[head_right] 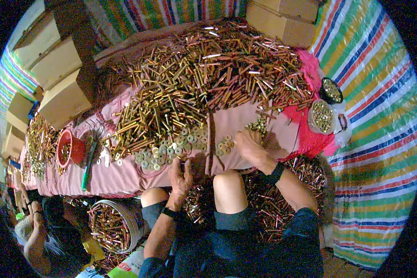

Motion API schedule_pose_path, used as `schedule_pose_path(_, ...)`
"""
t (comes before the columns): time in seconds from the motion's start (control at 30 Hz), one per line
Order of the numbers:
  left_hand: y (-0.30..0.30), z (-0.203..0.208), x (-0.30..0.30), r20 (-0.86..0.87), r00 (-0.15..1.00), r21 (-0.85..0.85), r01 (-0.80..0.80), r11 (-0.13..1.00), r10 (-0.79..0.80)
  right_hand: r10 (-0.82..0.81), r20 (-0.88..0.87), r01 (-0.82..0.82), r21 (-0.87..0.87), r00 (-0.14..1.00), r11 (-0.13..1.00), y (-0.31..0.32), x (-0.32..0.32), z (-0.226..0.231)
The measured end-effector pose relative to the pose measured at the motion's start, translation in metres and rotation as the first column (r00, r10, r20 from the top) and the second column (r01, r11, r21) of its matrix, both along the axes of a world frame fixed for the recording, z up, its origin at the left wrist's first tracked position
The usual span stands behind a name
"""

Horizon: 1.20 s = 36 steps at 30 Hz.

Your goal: Manually assembling small metal rods with washers and circular plates at a workshop table.

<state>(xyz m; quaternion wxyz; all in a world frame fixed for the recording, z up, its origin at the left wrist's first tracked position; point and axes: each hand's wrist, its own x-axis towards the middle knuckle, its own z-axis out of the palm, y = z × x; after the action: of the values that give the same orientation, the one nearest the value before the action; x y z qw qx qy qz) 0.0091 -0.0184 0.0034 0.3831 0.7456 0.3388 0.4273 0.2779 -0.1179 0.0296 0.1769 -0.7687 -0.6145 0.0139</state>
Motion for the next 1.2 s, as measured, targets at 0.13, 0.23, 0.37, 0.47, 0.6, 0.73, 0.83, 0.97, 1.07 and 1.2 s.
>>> schedule_pose_path(0.13,0.0,0.002,0.001,-0.011,1.0,0.048,0.017,0.999,-0.017,0.066,0.14,-0.062,-0.036,0.988,0.997,-0.003,0.005,-0.009)
schedule_pose_path(0.23,0.001,-0.003,0.001,-0.021,1.0,0.058,0.006,0.998,-0.004,0.086,0.209,-0.071,-0.077,0.974,0.994,-0.003,0.004,-0.014)
schedule_pose_path(0.37,0.002,-0.005,0.0,-0.049,0.999,0.052,-0.004,0.999,0.007,0.204,0.345,-0.178,-0.108,0.916,0.978,-0.008,0.002,-0.01)
schedule_pose_path(0.47,0.001,-0.003,0.002,-0.039,0.999,0.021,0.009,1.0,-0.008,0.194,0.452,-0.224,0.013,0.871,0.975,-0.009,0.005,-0.006)
schedule_pose_path(0.6,0.002,-0.01,-0.002,-0.018,1.0,0.027,-0.009,1.0,0.009,-0.036,-0.329,-0.01,-0.136,0.944,0.991,0.023,-0.015,0.033)
schedule_pose_path(0.73,0.001,-0.013,0.002,-0.024,1.0,-0.056,0.014,0.998,-0.015,0.017,-0.835,0.08,0.074,0.551,0.994,0.037,-0.041,0.034)
schedule_pose_path(0.83,0.003,-0.016,-0.002,-0.086,0.996,0.01,0.012,1.0,-0.011,0.12,-0.93,0.017,0.135,0.346,0.991,0.051,-0.079,0.043)
schedule_pose_path(0.97,0.002,-0.018,0.003,0.048,0.999,0.04,-0.009,0.999,0.007,0.172,-0.88,-0.054,0.165,0.443,0.985,0.063,-0.109,0.045)
schedule_pose_path(1.07,0.004,-0.02,0.0,0.064,0.998,0.096,0.016,0.995,-0.022,0.22,-0.793,-0.12,0.185,0.568,0.975,0.065,-0.119,0.044)
schedule_pose_path(1.2,0.004,-0.021,-0.003,0.059,0.995,0.035,0.074,0.997,-0.076,0.359,-0.613,-0.165,0.35,0.704,0.922,0.061,-0.127,0.047)
